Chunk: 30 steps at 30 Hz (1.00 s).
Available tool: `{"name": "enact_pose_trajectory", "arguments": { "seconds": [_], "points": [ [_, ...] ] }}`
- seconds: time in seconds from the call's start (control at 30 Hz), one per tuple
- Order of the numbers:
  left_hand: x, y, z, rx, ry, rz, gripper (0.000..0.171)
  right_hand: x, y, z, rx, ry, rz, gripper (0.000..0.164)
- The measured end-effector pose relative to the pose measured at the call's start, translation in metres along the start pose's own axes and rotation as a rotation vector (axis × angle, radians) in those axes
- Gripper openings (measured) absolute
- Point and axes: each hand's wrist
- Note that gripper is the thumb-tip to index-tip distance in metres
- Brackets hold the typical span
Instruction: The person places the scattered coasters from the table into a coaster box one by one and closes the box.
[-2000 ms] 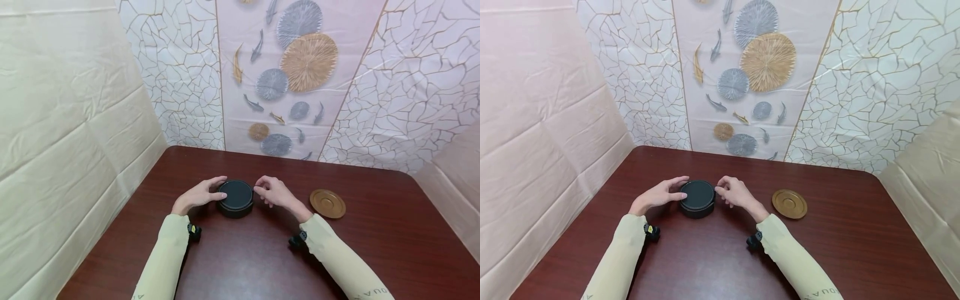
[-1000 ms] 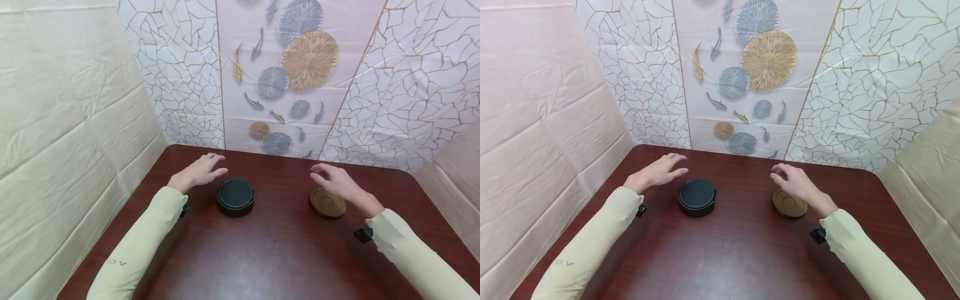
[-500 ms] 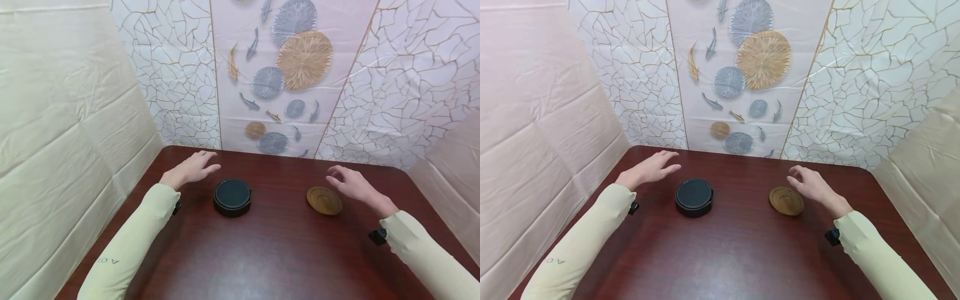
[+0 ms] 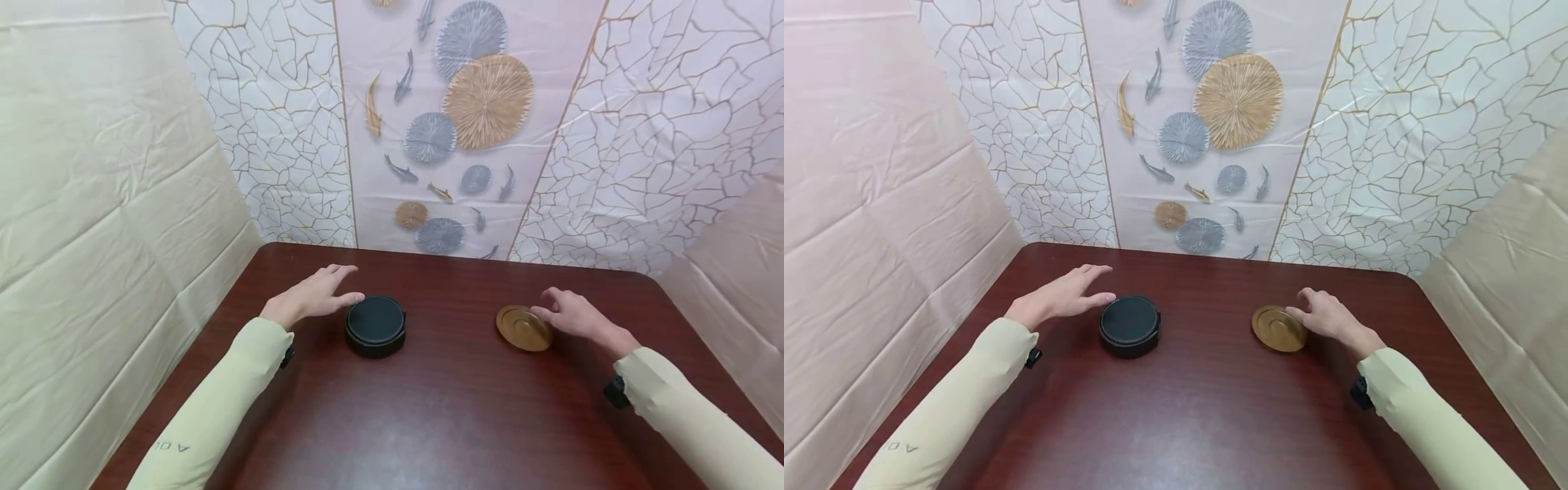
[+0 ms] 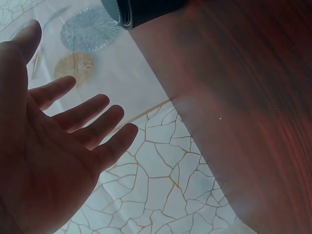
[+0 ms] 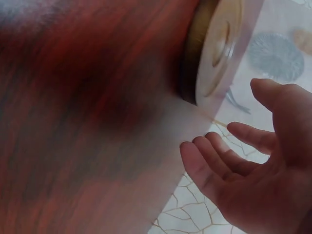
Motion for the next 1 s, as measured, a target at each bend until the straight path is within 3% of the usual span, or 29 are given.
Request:
{"name": "enact_pose_trajectory", "arguments": {
  "seconds": [0.43, 0.7, 1.0],
  "points": [
    [-0.002, 0.013, 0.008, 0.065, -0.003, -0.019, 0.097, 0.005, 0.018, -0.005, 0.113, 0.048, 0.028, 0.063],
    [-0.004, 0.018, 0.012, 0.118, -0.007, -0.034, 0.109, -0.001, 0.022, -0.010, 0.117, 0.038, 0.025, 0.041],
    [-0.001, 0.023, 0.015, 0.148, -0.020, -0.076, 0.111, 0.000, 0.018, -0.006, 0.058, 0.011, -0.012, 0.036]
  ]
}}
Point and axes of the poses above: each hand's wrist, its own z-axis away from the middle knuckle, its own y-axis out of the palm, x = y × z, and after that the axes turned 7 degrees about x, right-handed
